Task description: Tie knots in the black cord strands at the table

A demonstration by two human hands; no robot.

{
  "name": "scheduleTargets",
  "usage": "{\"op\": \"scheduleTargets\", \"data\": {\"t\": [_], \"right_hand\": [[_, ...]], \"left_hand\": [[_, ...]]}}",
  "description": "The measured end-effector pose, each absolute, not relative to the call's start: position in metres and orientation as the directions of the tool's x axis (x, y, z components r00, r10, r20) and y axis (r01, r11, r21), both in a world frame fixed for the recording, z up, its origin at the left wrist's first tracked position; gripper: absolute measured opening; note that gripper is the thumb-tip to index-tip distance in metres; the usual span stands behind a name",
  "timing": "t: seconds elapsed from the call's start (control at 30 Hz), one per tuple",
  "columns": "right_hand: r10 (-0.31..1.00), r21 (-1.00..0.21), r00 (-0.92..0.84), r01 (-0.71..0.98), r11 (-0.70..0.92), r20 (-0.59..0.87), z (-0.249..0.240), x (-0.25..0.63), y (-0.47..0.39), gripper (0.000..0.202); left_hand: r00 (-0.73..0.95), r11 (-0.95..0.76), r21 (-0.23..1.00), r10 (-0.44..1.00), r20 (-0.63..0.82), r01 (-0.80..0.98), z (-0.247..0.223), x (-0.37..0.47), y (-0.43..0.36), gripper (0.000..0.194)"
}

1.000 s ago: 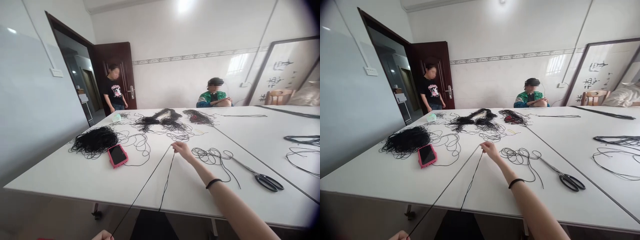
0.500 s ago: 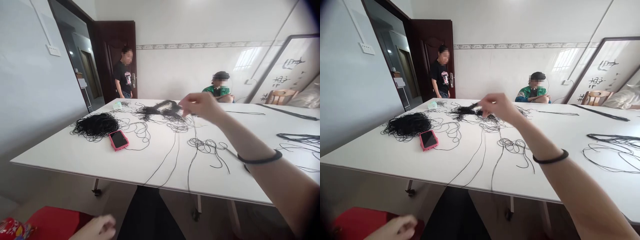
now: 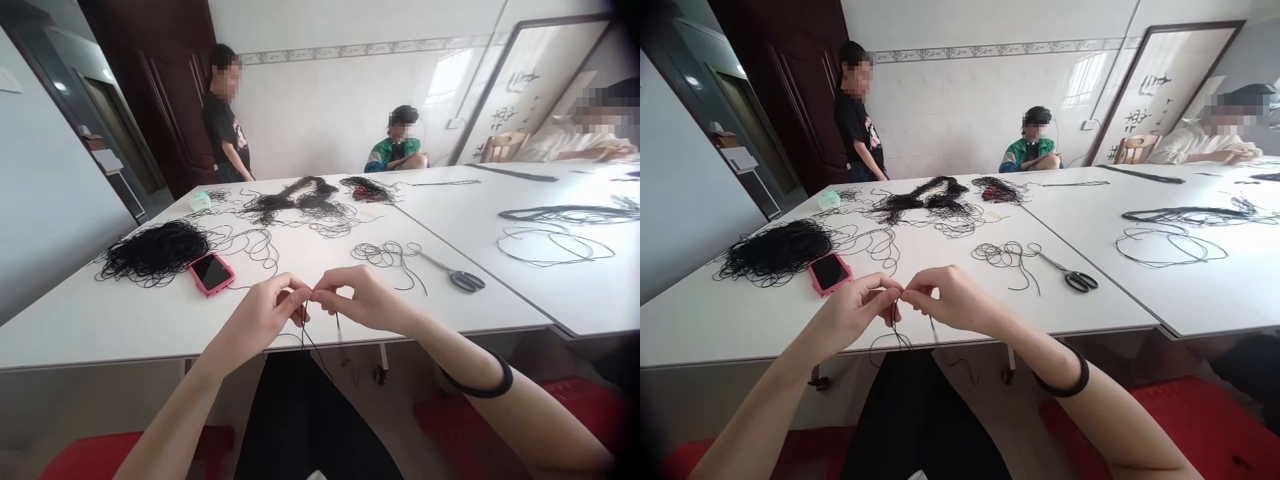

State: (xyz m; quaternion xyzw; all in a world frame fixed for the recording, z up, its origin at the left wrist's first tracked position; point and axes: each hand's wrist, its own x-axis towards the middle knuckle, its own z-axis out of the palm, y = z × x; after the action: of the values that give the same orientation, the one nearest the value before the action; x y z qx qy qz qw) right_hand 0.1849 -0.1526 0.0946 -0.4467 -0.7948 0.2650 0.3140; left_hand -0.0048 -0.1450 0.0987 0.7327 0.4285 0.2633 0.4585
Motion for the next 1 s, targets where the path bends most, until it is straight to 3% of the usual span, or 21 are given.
{"op": "scheduleTargets", "data": {"t": [0.1, 0.3, 0.4, 0.47, 0.57, 0.63, 1.0], "right_hand": [[0.884, -0.674, -0.364, 0.577, 0.462, 0.295, 0.107, 0.188, -0.151, 0.022], [0.900, -0.739, -0.395, 0.547, 0.393, 0.187, 0.125, 0.196, -0.139, 0.021], [0.891, -0.806, -0.427, 0.469, 0.362, 0.153, 0.129, 0.212, -0.132, 0.022], [0.893, -0.845, -0.426, 0.417, 0.334, 0.143, 0.130, 0.226, -0.128, 0.021], [0.921, -0.893, -0.377, 0.376, 0.249, 0.098, 0.120, 0.246, -0.125, 0.022], [0.940, -0.920, -0.339, 0.352, 0.173, 0.047, 0.107, 0.257, -0.122, 0.023], [0.939, -0.944, -0.263, 0.300, -0.138, -0.221, 0.032, 0.286, -0.107, 0.020]], "left_hand": [[0.569, -0.143, 0.938, 0.819, -0.068, 0.317, 0.108, -0.001, -0.125, 0.034], [0.711, -0.355, 0.807, 0.695, -0.110, 0.472, 0.139, 0.007, -0.093, 0.028], [0.766, -0.351, 0.858, 0.638, -0.075, 0.376, 0.154, 0.013, -0.086, 0.025], [0.759, -0.253, 0.941, 0.651, -0.007, 0.226, 0.164, 0.014, -0.079, 0.025], [0.621, -0.044, 0.999, 0.783, 0.042, -0.012, 0.182, 0.010, -0.062, 0.026], [0.526, 0.011, 0.997, 0.850, 0.029, -0.074, 0.195, 0.002, -0.049, 0.027], [0.099, -0.074, 0.995, 0.992, 0.080, -0.062, 0.239, -0.068, 0.006, 0.033]]}}
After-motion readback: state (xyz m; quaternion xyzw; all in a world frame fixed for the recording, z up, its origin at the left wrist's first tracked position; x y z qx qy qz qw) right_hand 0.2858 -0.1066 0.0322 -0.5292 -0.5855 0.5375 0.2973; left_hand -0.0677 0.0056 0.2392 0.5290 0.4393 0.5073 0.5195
